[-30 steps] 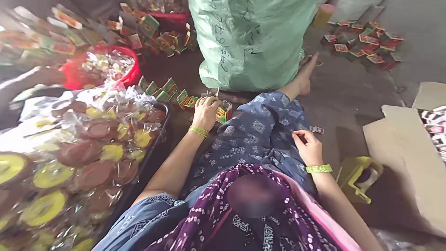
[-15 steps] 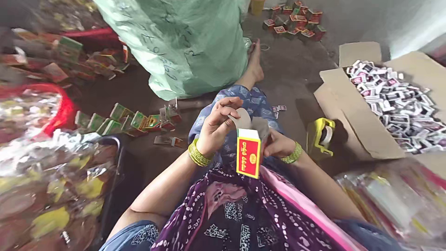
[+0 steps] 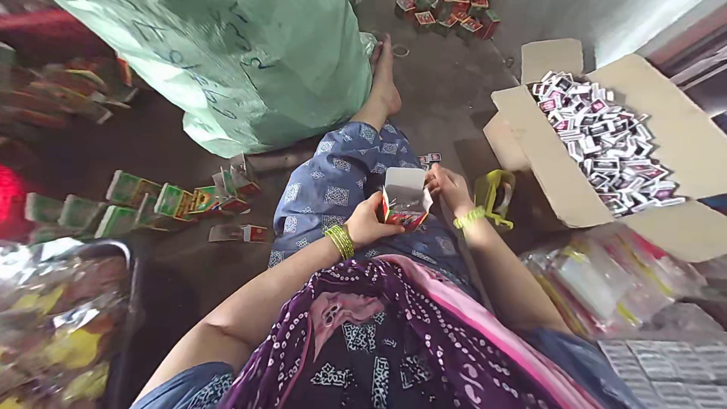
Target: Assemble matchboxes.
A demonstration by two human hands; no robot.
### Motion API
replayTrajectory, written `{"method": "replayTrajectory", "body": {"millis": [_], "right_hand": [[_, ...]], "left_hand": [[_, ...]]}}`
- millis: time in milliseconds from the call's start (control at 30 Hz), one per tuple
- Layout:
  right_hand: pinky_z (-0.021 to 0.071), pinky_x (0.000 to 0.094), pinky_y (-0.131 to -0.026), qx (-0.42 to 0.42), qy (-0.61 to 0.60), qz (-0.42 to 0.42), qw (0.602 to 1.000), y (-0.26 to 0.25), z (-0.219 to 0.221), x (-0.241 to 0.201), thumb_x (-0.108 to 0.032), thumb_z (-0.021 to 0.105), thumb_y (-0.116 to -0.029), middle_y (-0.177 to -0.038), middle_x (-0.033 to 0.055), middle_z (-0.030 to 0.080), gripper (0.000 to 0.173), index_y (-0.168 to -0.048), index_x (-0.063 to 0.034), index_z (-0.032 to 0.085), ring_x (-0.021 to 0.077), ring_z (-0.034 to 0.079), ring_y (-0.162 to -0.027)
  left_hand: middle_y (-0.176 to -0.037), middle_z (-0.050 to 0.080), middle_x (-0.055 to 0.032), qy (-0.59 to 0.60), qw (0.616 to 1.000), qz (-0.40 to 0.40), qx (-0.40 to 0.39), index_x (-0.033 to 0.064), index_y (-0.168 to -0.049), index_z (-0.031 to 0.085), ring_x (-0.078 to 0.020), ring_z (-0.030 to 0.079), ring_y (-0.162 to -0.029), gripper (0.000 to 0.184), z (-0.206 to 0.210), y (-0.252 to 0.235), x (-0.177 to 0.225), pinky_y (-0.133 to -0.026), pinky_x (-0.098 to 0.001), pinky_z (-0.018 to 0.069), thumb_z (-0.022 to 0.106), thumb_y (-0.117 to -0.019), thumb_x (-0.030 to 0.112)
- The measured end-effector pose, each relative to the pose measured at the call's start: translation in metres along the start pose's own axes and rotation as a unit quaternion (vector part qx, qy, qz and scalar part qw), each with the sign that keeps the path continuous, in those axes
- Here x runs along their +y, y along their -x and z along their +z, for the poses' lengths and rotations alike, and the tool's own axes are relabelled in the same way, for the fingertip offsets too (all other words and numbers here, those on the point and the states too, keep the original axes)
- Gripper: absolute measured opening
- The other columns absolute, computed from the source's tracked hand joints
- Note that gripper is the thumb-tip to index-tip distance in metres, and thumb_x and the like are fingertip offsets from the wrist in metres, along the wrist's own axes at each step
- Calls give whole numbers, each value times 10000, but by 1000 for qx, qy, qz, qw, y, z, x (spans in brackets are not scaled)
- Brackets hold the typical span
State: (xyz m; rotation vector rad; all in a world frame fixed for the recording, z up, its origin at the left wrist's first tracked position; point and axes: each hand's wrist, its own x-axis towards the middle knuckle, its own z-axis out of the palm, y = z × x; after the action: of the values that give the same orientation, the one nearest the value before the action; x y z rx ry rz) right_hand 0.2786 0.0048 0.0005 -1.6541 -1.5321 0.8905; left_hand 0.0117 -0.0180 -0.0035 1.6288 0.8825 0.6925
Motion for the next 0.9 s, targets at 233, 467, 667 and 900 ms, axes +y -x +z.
{"method": "replayTrajectory", "body": {"millis": [233, 467, 667, 900], "right_hand": [[398, 673, -1103, -135, 321, -62, 935, -98, 17, 95, -15, 567, -987, -1568, 238, 438, 399, -1384, -25, 613, 512, 450, -1390], [407, 648, -1093, -124, 367, -53, 920, -73, 23, 123, -22, 475, -1043, -1533, 283, 457, 399, -1431, 7, 561, 512, 452, -1389], [533, 672, -909, -39, 300, 137, 943, -7, 0, 102, -179, 711, -936, -1355, 356, 519, 428, -1314, -8, 607, 526, 617, -1121], [461, 592, -1064, -74, 291, 179, 937, 29, -16, 83, -319, 609, -1010, -1284, 287, 625, 394, -1218, 2, 705, 431, 599, -1220]], "left_hand": [[-1221, 705, -115, -25, 996, 89, -17, -66, -1319, 560, -113, 657, -1177, 724, -9, 2, -9, -1076, -330, 520, 896, -757, 243], [-1201, 707, -125, -4, 998, 58, -10, -65, -1335, 537, -129, 673, -1149, 756, -14, -2, -12, -1053, -350, 540, 907, -740, 217], [-1204, 699, -98, 11, 1000, 8, -20, -33, -1395, 469, -107, 680, -1119, 862, -11, -7, -11, -1026, -335, 557, 922, -715, 241], [-1189, 707, -104, -17, 1000, 8, -6, -23, -1366, 506, -117, 679, -1123, 816, -10, -1, -6, -1040, -357, 547, 930, -724, 249]]}}
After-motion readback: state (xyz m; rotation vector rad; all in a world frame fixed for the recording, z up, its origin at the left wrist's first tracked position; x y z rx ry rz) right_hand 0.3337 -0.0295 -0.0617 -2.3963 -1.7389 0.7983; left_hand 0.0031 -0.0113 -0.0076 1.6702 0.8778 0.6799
